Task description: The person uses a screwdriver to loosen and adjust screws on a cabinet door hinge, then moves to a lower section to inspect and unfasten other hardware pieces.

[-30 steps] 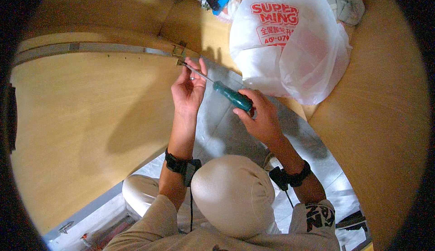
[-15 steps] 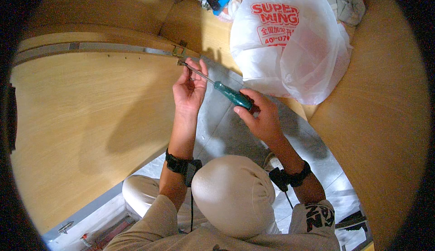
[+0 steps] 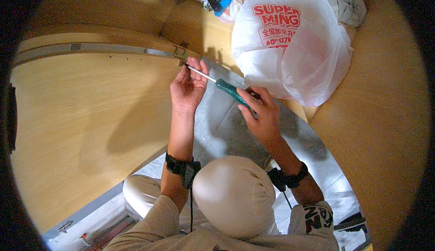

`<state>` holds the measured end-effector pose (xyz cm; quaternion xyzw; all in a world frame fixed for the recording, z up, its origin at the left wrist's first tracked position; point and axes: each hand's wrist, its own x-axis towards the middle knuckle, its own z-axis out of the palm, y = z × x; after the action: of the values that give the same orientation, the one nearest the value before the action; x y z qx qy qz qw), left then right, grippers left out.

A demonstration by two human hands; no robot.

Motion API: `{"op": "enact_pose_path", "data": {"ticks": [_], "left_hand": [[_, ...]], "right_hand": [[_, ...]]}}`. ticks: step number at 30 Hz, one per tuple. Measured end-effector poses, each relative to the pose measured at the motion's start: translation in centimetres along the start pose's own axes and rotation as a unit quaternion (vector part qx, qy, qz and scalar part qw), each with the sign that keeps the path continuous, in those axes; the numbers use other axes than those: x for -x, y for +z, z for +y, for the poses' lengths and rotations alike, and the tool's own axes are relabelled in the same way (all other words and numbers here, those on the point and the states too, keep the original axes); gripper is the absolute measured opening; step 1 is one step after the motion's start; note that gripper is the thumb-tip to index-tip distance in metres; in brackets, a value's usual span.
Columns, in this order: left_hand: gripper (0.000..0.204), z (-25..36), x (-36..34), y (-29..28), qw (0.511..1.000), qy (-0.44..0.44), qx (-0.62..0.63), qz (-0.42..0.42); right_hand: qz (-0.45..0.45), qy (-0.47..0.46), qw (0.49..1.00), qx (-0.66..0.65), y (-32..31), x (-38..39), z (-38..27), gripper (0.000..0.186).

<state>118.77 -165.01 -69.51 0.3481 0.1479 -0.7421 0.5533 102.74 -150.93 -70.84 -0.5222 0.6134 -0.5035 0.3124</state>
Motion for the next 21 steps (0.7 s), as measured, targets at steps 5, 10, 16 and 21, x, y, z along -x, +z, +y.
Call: {"op": "enact_pose_path", "data": {"ticks": [5, 10, 16, 21], "left_hand": [[0.012, 0.3, -0.4, 0.0, 0.997, -0.050, 0.064, -0.020], [0.012, 0.1, -0.8, -0.3, 0.995, -0.044, 0.079, -0.051], [0.014, -0.3, -0.3, -0.3, 0.994, -0.057, 0.069, -0.063], [0.016, -0.3, -0.5, -0.8, 0.988, -0.074, 0.079, -0.106]], "right_hand": [[0.030, 0.077, 0.985, -0.152, -0.1, 0.1, 1.4, 0.030], [-0.066, 0.382, 0.805, -0.448, -0.8, -1.3, 0.0, 0.041], [-0.080, 0.289, 0.914, -0.275, -1.0, -1.0, -0.8, 0.039], [-0.019, 0.051, 0.996, -0.077, -0.2, 0.1, 0.2, 0.036]]}}
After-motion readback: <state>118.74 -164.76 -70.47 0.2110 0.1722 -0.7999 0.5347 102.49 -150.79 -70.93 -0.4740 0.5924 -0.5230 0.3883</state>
